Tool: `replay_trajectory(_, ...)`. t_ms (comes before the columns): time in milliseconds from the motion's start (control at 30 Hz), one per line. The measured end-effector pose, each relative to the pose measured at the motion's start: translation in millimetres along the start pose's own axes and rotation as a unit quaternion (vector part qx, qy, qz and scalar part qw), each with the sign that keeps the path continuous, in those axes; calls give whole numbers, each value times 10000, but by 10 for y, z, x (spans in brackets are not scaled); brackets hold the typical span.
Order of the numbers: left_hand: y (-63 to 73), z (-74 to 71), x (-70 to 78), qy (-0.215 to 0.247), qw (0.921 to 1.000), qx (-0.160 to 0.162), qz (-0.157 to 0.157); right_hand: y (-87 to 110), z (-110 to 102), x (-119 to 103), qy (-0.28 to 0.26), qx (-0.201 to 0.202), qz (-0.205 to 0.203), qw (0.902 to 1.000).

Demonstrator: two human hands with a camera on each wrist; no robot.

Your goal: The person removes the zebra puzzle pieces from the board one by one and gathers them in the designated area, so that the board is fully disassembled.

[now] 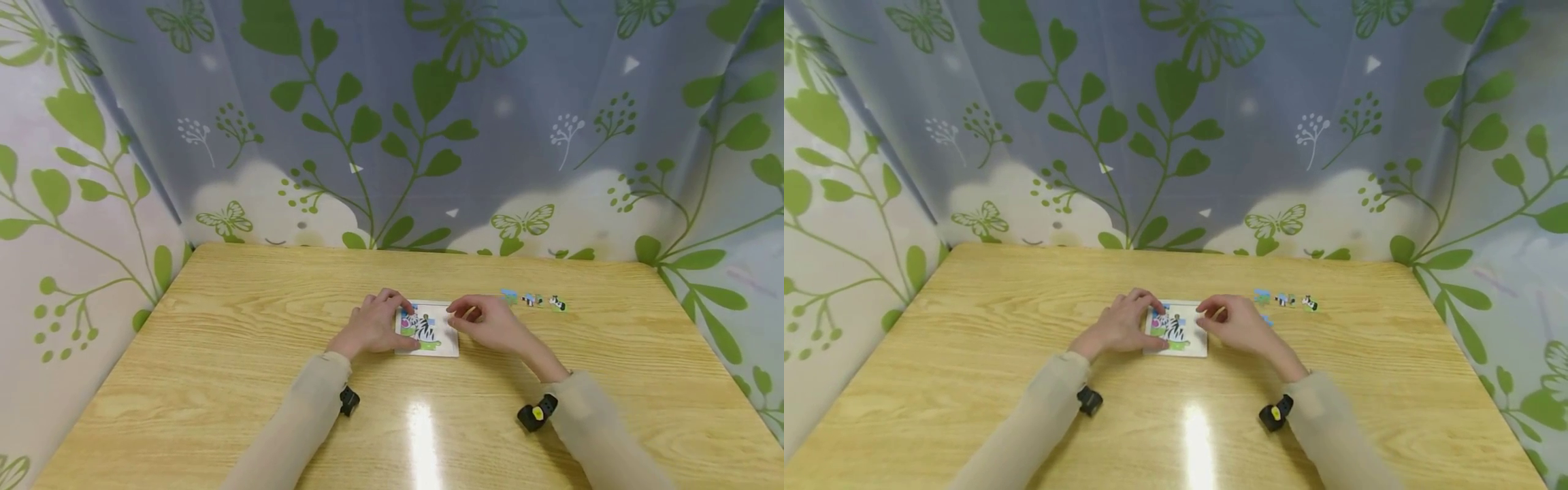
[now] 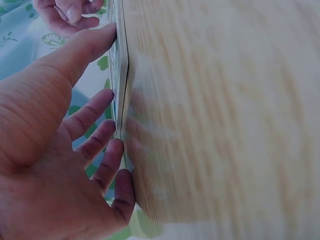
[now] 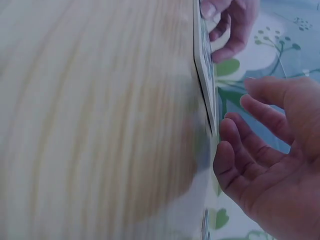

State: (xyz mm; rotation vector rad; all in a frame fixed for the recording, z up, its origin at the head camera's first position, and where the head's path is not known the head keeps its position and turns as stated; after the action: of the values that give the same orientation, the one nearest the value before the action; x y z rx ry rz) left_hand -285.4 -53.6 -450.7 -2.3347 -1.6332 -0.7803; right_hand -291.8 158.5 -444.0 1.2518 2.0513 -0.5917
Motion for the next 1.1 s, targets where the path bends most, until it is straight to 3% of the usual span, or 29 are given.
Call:
replay_trajectory(233, 2, 12, 11, 20, 10000, -16, 39, -86, 159, -68, 43, -302, 26, 9995)
replay_trajectory(667, 7, 1, 14, 55, 10000, -9, 6, -230, 252, -101, 501, -678, -131, 9964)
replay_trajectory(967, 7, 2, 3, 81, 10000, 3, -8, -261, 278, -112, 556, -754, -166, 9955)
replay_trajectory(1100, 3, 7, -17, 70, 10000, 7, -36, -292, 302, -107, 466, -777, 33, 9959)
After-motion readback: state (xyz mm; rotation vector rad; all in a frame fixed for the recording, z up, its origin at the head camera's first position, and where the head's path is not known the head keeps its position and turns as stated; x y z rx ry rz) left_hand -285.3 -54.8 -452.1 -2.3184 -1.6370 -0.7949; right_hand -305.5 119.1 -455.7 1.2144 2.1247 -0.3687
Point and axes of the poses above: each hand's wrist, its own y-axis away from the middle knuckle, its own z-axis out of the palm, x = y × z, the point moved 6 cm from there along -y, towards the middle knuckle
